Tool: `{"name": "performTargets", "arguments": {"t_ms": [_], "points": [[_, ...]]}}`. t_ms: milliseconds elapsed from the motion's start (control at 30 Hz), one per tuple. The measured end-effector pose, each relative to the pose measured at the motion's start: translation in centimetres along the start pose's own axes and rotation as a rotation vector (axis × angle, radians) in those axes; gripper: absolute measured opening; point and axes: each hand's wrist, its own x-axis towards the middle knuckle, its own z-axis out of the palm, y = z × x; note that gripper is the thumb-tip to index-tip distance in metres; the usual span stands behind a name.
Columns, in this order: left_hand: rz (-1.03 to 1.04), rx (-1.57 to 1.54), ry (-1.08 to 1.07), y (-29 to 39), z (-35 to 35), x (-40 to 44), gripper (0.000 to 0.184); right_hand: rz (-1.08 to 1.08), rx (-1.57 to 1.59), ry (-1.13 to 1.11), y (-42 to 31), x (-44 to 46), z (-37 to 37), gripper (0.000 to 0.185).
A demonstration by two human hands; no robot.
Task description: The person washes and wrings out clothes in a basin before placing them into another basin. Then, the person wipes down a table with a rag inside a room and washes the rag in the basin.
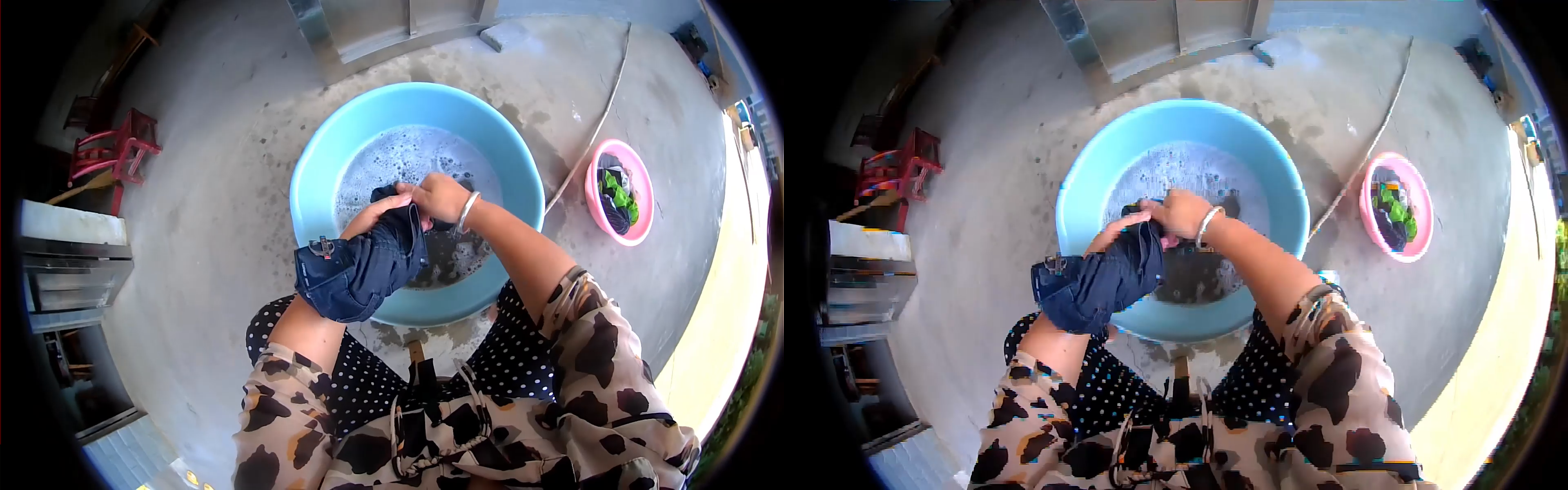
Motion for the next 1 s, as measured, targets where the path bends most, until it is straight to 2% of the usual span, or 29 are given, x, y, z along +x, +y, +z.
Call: {"name": "performTargets", "arguments": {"t_ms": [33,67,100,133,167,200,233,267,300,367,433,533,567,600,633,667,700,733,800,833,867,933,967,1000], "points": [[-0.014,-0.108,0.050,0.8,0.4,-0.4,0.027,0.102,0.275,0.121,0.9,0.4,-0.3,0.037],[0.177,-0.100,0.094,0.6,0.8,-0.6,0.034,0.201,0.547,0.242,2.0,1.1,-0.4,0.039],[0.173,-0.334,0.099,1.0,1.3,-0.6,0.036,0.190,0.735,0.323,2.7,1.3,-0.7,0.041],[0.169,-0.569,0.095,1.6,1.6,-0.8,0.038,0.178,0.709,0.305,5.1,1.7,0.0,0.041],[0.060,-0.754,0.086,2.8,1.8,-0.9,0.040,0.134,1.148,0.353,8.8,2.3,1.4,0.041],[0.089,-0.771,0.070,2.6,2.1,-0.6,0.040,0.092,1.587,0.387,11.0,2.6,2.7,0.041],[0.376,-0.537,0.057,1.8,2.7,0.2,0.030,0.227,1.744,0.403,11.0,2.4,5.1,0.032],[0.512,-0.434,0.054,1.6,3.1,0.2,0.031,0.184,1.884,0.373,8.1,2.4,6.8,0.032],[0.509,-0.420,0.041,1.6,3.4,-0.3,0.031,0.147,2.023,0.338,4.9,2.3,8.4,0.038],[0.455,-0.422,-0.004,1.3,3.2,-1.2,0.032,-0.191,2.070,0.270,1.9,2.4,9.9,0.052],[0.373,-0.415,-0.042,1.1,2.8,-2.7,0.032,-0.278,2.006,0.275,2.4,3.4,11.1,0.058],[0.254,-0.393,-0.067,1.0,2.9,-5.4,0.033,-0.740,1.670,-0.137,-4.0,3.6,7.6,0.069],[0.213,-0.396,-0.070,0.9,3.1,-6.3,0.033,-0.272,1.842,0.071,-3.6,3.5,6.1,0.067],[0.184,-0.401,-0.069,0.6,2.9,-6.4,0.034,-0.144,2.039,0.013,-1.0,4.9,5.3,0.068],[0.171,-0.394,-0.064,0.1,2.6,-6.1,0.034,-0.010,1.858,-0.019,1.1,6.1,4.2,0.064],[0.192,-0.424,-0.175,-1.8,0.2,-2.2,0.034,0.116,1.670,-0.049,3.3,7.0,2.9,0.059],[0.243,-0.344,-0.128,-1.7,0.4,-2.0,0.030,0.266,1.441,0.057,3.3,7.0,2.0,0.047],[0.288,-0.265,-0.081,-1.5,0.6,-1.9,0.027,0.422,1.209,0.200,-0.4,5.9,1.7,0.035],[0.348,0.225,0.081,-0.8,1.7,-2.7,0.021,0.559,0.846,0.182,-2.9,5.4,0.8,0.030],[0.270,0.383,0.192,-1.3,1.6,-1.3,0.034,0.475,0.736,0.052,-2.1,5.9,0.5,0.025],[0.175,0.534,0.288,-1.9,1.6,0.0,0.047,0.383,0.440,-0.040,-0.5,6.6,0.0,0.018],[0.224,0.728,0.242,-5.0,0.3,5.2,0.056,0.510,-0.467,-0.133,-6.1,5.9,0.1,0.016],[0.242,0.787,0.223,-5.8,0.2,6.5,0.059,0.522,-0.478,-0.141,-5.7,6.1,0.4,0.016],[0.150,0.704,0.280,-3.9,2.0,3.4,0.059,0.400,-0.832,-0.359,-4.6,6.5,0.5,0.015]]}}
